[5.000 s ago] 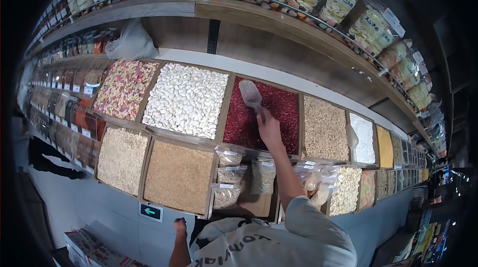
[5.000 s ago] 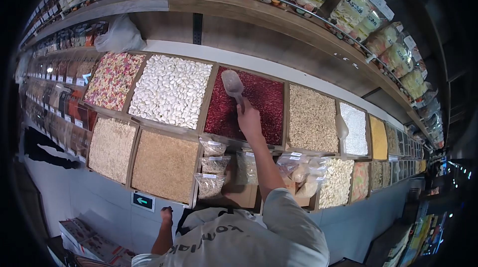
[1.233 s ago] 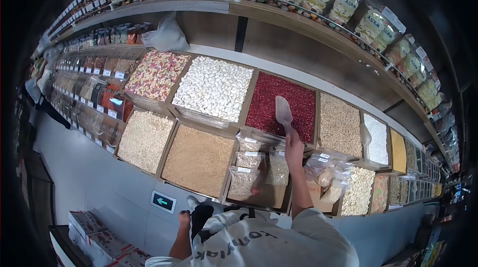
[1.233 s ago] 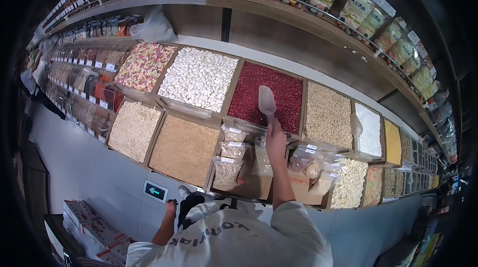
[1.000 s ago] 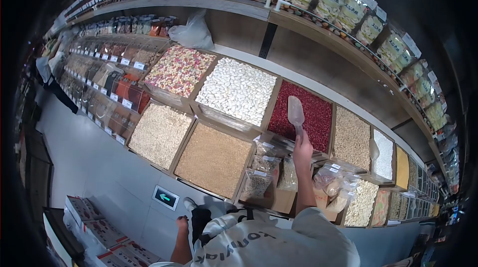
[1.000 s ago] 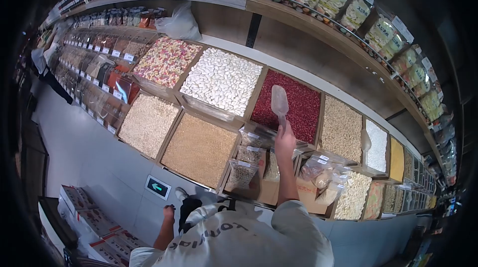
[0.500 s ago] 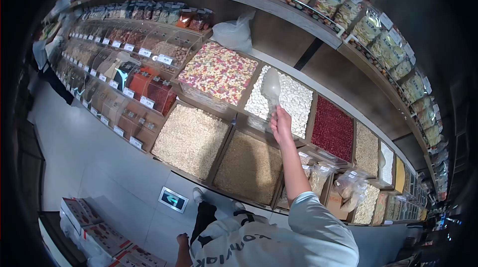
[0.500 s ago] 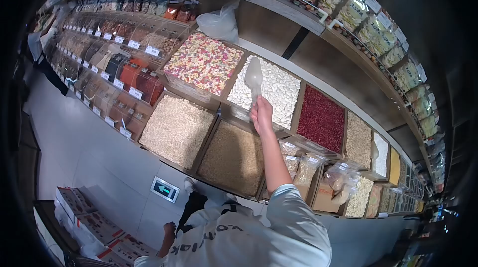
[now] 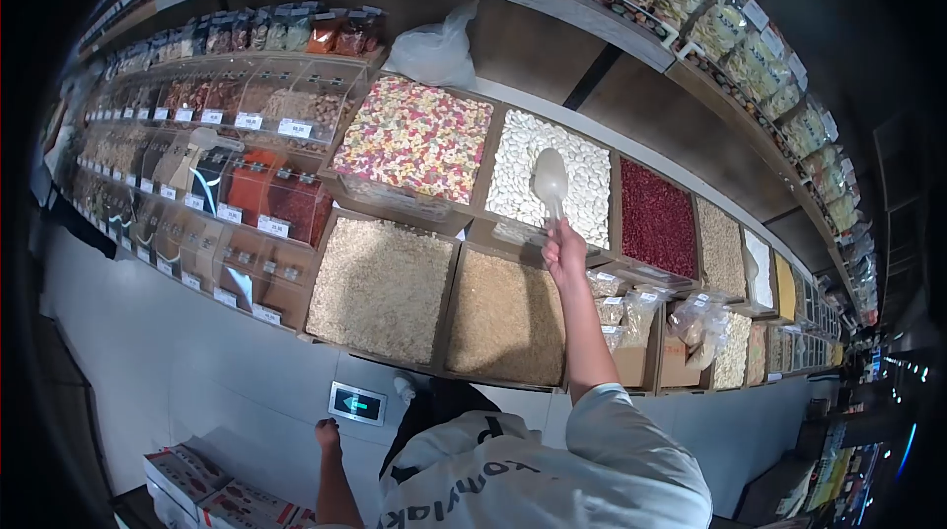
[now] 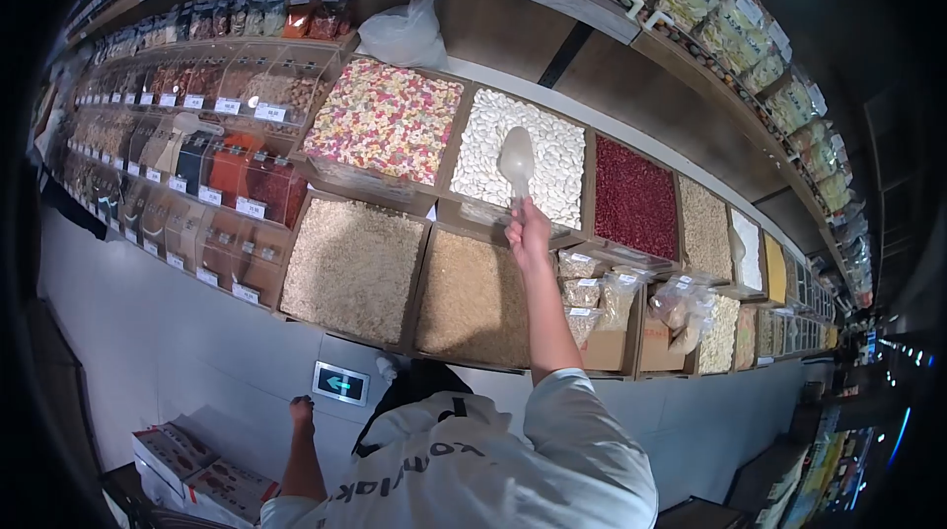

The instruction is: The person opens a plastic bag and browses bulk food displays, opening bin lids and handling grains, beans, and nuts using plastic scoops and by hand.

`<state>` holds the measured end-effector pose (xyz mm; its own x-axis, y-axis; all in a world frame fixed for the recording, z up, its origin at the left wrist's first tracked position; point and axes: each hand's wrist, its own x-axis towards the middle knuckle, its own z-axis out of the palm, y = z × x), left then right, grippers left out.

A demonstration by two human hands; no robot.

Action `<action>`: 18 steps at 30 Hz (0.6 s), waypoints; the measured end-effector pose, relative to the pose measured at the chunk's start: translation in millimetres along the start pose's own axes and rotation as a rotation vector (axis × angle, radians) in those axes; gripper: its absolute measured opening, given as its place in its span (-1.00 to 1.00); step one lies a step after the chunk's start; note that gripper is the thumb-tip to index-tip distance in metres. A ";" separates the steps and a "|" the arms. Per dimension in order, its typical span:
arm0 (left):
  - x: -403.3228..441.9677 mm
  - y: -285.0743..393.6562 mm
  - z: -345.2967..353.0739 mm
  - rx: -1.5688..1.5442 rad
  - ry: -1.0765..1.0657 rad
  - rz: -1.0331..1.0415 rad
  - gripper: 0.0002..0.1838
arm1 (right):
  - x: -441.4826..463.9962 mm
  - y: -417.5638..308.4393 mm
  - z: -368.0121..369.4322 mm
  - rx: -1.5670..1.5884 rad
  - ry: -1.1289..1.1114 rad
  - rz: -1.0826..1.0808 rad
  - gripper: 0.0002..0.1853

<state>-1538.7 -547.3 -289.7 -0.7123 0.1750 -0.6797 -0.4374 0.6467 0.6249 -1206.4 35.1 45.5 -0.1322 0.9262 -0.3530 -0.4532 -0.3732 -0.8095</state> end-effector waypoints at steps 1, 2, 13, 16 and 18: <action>4.4 2.0 8.9 -0.008 -0.015 -0.012 -0.77 | -0.9 -1.8 -3.8 0.017 0.000 -0.003 -0.69; 6.1 1.8 18.2 -0.017 -0.029 -0.028 -0.81 | -1.1 -4.2 -6.9 0.019 0.021 -0.006 -0.69; -9.3 17.7 87.7 0.274 -0.242 0.061 -0.88 | -17.6 -25.0 -42.8 0.068 0.062 0.015 -0.75; -11.4 32.7 98.1 0.532 -0.337 0.291 -0.86 | -29.2 -42.3 -46.9 -0.043 0.072 -0.008 -0.76; -12.7 49.0 103.7 0.745 -0.351 0.444 -0.84 | -33.3 -55.1 -57.3 -0.175 0.060 -0.098 -0.77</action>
<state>-1494.2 -440.9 -290.3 -0.4701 0.6556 -0.5910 0.3860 0.7548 0.5303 -1126.5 21.9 74.9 -0.0394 0.9557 -0.2916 -0.3004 -0.2897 -0.9088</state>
